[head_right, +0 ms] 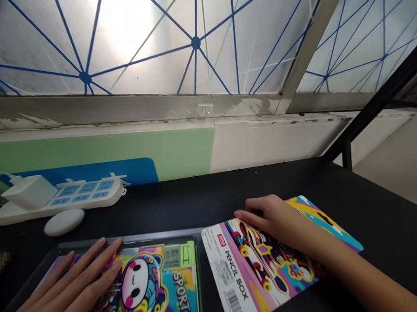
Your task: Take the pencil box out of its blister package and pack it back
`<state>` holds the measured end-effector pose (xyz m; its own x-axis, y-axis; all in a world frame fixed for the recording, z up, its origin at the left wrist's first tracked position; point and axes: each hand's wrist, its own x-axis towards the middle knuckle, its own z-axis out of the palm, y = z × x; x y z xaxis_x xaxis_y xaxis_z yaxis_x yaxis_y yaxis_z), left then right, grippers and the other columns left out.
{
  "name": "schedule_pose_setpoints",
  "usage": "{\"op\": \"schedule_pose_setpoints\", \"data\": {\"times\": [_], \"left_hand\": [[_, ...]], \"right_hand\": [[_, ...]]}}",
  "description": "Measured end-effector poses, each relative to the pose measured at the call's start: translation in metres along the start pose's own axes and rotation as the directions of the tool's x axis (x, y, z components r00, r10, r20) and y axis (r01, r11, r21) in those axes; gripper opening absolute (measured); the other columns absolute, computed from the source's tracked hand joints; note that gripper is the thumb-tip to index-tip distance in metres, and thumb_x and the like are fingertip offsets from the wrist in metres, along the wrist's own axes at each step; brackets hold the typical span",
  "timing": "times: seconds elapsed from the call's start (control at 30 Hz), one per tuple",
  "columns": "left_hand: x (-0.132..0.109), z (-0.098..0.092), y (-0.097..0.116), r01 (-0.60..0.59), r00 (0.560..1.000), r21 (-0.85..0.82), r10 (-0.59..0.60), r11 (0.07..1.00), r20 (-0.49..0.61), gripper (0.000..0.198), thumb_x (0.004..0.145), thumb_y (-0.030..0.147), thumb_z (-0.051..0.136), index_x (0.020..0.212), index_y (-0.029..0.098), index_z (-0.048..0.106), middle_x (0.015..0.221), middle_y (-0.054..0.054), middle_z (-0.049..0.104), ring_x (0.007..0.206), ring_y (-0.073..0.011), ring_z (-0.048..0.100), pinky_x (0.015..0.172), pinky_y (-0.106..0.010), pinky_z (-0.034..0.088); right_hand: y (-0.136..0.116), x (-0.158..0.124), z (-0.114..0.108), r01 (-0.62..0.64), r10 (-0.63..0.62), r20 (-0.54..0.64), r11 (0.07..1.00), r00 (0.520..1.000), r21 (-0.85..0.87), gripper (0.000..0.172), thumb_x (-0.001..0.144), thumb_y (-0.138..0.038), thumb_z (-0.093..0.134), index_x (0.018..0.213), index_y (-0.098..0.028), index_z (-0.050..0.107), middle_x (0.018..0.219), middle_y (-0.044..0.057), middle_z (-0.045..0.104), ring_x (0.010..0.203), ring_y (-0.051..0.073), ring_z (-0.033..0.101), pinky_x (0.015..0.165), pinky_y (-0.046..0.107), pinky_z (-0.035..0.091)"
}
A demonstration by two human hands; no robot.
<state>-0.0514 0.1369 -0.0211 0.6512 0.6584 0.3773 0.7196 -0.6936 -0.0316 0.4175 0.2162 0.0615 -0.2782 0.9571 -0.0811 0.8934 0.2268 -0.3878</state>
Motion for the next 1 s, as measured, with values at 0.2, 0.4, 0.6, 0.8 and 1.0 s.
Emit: {"op": "schedule_pose_setpoints", "data": {"times": [0.2,0.4,0.6,0.8,1.0], "left_hand": [[0.002,-0.01,0.008,0.022,0.999,0.009,-0.023,1.0,0.049,0.096,0.085,0.075,0.063,0.165,0.036,0.027,0.163,-0.007,0.044,0.144,-0.0453,0.047,0.119,-0.064,0.032],[0.006,-0.015,0.015,-0.003,1.0,0.085,0.001,0.996,0.018,0.098,0.086,0.075,0.061,0.165,0.031,0.025,0.164,-0.011,0.042,0.146,-0.0445,0.044,0.123,-0.063,0.02],[0.012,-0.016,0.024,-0.018,0.999,0.135,0.014,0.991,0.029,0.103,0.087,0.067,0.066,0.166,0.02,0.021,0.168,-0.015,0.033,0.155,-0.0378,0.029,0.128,-0.045,0.002],[0.019,-0.012,0.04,-0.01,0.999,0.03,0.012,1.0,-0.053,0.094,0.09,0.063,0.062,0.165,0.021,0.026,0.163,-0.013,0.043,0.153,-0.0375,0.033,0.128,-0.048,0.004],[0.028,-0.023,0.05,0.036,0.998,-0.063,-0.04,0.997,-0.056,0.081,0.096,0.057,0.058,0.165,0.026,0.028,0.163,-0.012,0.043,0.15,-0.0362,0.04,0.127,-0.055,0.011]], "right_hand": [[-0.007,-0.003,-0.005,-0.006,0.007,-0.102,1.0,0.995,0.005,0.053,0.097,-0.069,0.049,0.073,-0.024,0.064,0.064,-0.002,0.065,0.058,0.016,0.056,0.056,0.028,0.04],[-0.006,-0.006,-0.006,0.008,-0.031,-0.21,0.994,0.977,-0.109,0.05,0.098,-0.066,0.05,0.075,-0.026,0.068,0.068,0.0,0.07,0.062,0.017,0.062,0.06,0.03,0.041],[-0.007,-0.007,-0.005,0.014,-0.057,-0.267,0.987,0.962,-0.162,0.05,0.098,-0.064,0.05,0.073,-0.026,0.067,0.068,0.001,0.07,0.063,0.018,0.061,0.06,0.031,0.04],[-0.027,-0.01,0.007,-0.025,0.005,-0.209,0.995,0.978,-0.093,0.048,0.1,-0.061,0.049,0.071,-0.026,0.064,0.064,0.0,0.067,0.058,0.017,0.058,0.056,0.029,0.037],[-0.038,-0.011,0.006,-0.047,0.025,-0.194,0.993,0.981,-0.11,0.048,0.1,-0.061,0.049,0.073,-0.025,0.066,0.063,-0.001,0.068,0.056,0.016,0.059,0.054,0.027,0.037]]}}
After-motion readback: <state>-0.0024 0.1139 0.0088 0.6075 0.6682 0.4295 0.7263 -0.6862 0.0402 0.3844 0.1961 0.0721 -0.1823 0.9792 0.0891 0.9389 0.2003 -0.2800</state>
